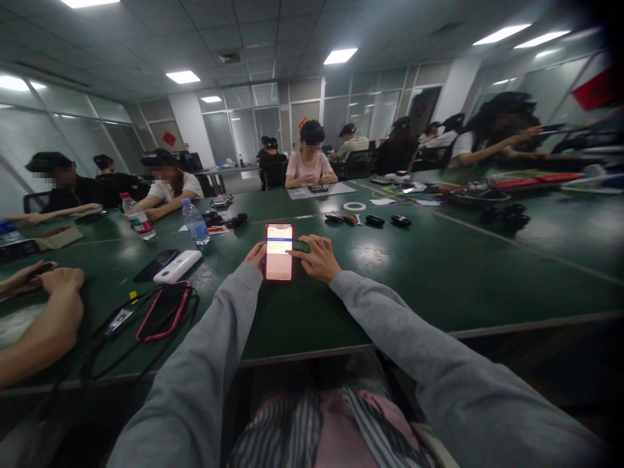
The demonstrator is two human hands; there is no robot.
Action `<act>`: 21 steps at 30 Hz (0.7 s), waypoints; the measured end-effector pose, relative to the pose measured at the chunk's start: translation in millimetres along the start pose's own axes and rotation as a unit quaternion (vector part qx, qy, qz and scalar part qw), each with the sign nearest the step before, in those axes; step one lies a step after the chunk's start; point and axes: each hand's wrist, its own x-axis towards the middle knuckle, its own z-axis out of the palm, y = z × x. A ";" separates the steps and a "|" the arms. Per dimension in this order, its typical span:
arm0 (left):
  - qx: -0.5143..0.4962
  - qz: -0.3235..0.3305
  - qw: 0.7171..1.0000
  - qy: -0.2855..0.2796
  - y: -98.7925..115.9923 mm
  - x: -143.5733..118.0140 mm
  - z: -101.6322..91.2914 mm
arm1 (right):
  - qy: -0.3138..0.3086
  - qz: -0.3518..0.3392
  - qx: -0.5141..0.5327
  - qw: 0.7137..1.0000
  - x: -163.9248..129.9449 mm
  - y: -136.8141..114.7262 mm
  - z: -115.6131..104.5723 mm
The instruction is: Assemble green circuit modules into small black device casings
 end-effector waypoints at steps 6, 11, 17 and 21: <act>-0.002 0.009 1.000 -0.001 3.8 -5.0 4.6 | -0.003 -0.001 -0.001 1.000 0.4 -0.2 -1.2; 0.004 0.005 1.000 0.014 5.0 -6.7 7.4 | -0.015 -0.009 -0.003 1.000 0.9 -1.4 -1.9; 0.003 0.000 1.000 0.010 1.2 0.1 1.6 | 0.008 0.039 -0.001 0.999 1.3 1.1 -1.8; -0.002 0.001 1.000 -0.008 -0.8 1.7 -0.9 | 0.015 0.060 0.006 0.998 1.4 3.5 -1.4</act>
